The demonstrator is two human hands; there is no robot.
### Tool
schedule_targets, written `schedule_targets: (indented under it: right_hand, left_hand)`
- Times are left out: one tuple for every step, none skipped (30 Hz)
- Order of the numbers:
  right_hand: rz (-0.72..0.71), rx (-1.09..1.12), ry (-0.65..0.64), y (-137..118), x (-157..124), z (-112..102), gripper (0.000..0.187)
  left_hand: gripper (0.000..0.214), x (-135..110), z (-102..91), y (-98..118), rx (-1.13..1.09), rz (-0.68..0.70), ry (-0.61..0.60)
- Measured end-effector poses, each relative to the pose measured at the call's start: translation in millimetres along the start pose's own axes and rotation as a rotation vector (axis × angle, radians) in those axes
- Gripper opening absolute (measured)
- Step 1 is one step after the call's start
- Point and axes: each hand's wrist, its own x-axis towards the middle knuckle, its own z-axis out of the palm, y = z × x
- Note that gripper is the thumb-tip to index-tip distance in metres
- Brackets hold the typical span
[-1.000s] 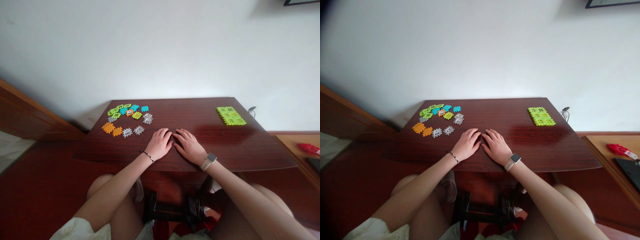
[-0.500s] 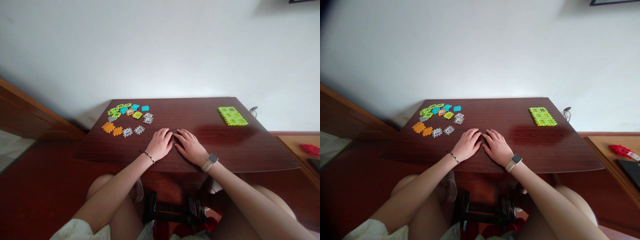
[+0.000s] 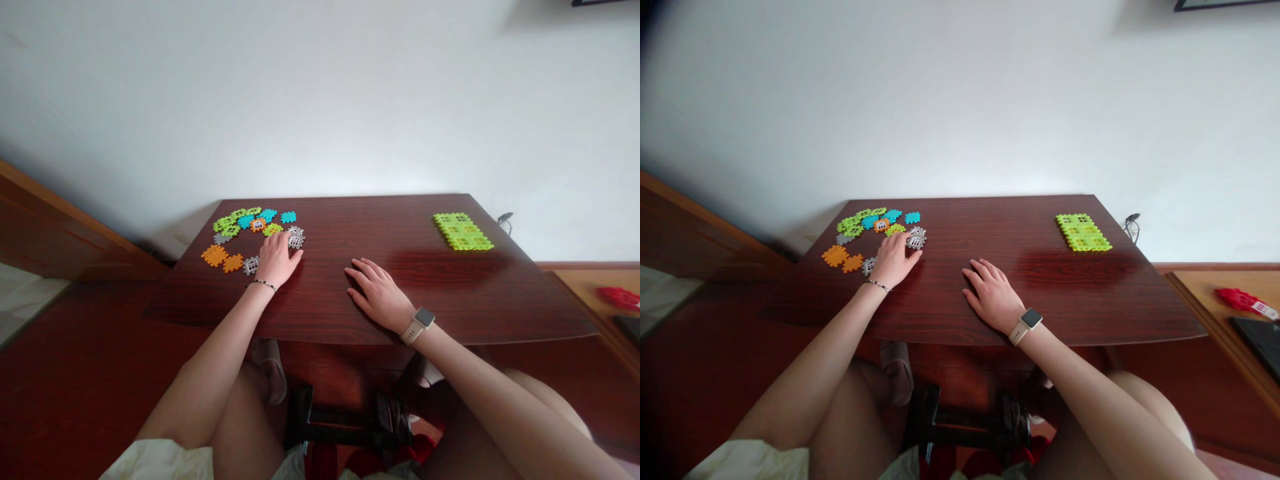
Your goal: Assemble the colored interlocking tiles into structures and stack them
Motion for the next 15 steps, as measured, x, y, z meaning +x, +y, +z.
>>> schedule_targets:
  right_hand:
    - [0.001, -0.001, -0.002, -0.2, 0.0, -0.1, 0.046]
    - [0.002, -0.001, -0.003, -0.3, 0.0, -0.2, 0.047]
    - [0.002, 0.001, -0.003, -0.3, 0.0, -0.1, 0.047]
    - [0.001, 0.004, -0.001, -0.3, 0.0, -0.1, 0.046]
    - [-0.001, 0.007, 0.001, -0.2, 0.0, -0.1, 0.046]
    - [-0.003, 0.008, 0.002, -0.1, 0.1, -0.2, 0.046]
    - [-0.004, 0.009, 0.001, 0.1, 0.1, -0.3, 0.046]
    - [-0.005, 0.007, 0.000, 0.2, 0.2, -0.4, 0.046]
    - [-0.005, 0.005, -0.002, 0.4, 0.2, -0.6, 0.047]
    - [-0.006, 0.002, -0.005, 0.5, 0.2, -0.7, 0.047]
    - [-0.007, -0.002, -0.008, 0.6, 0.1, -0.9, 0.047]
    - [-0.008, -0.006, -0.009, 0.8, 0.0, -0.9, 0.047]
    - [-0.010, -0.010, -0.010, 0.9, -0.1, -0.9, 0.047]
    - [-0.011, -0.011, -0.009, 0.9, -0.2, -0.8, 0.047]
    - [-0.012, -0.010, -0.007, 1.0, -0.3, -0.7, 0.047]
  left_hand:
    - [0.051, 3.4, 0.7, -6.5, -0.003, -0.039, 0.007]
    - [0.054, 6.2, 1.5, -11.1, -0.008, -0.074, 0.012]
    - [0.057, 8.6, 2.3, -13.9, -0.012, -0.101, 0.015]
    - [0.059, 10.4, 3.1, -15.2, -0.014, -0.124, 0.016]
    - [0.061, 11.8, 3.9, -15.1, -0.012, -0.139, 0.013]
    - [0.062, 12.9, 4.6, -14.0, -0.004, -0.145, 0.008]
    - [0.062, 13.5, 5.2, -12.4, 0.008, -0.145, 0.002]
    - [0.062, 13.8, 5.6, -10.5, 0.024, -0.141, -0.001]
    - [0.060, 13.9, 5.7, -8.6, 0.040, -0.134, -0.004]
    - [0.058, 13.7, 5.7, -6.9, 0.054, -0.125, -0.006]
    - [0.056, 13.4, 5.5, -5.5, 0.066, -0.115, -0.009]
    - [0.054, 13.0, 5.3, -4.4, 0.074, -0.106, -0.011]
    - [0.052, 12.6, 5.2, -3.5, 0.079, -0.098, -0.013]
    - [0.051, 12.3, 5.3, -2.7, 0.082, -0.092, -0.015]
    - [0.050, 12.0, 5.7, -2.1, 0.085, -0.091, -0.015]
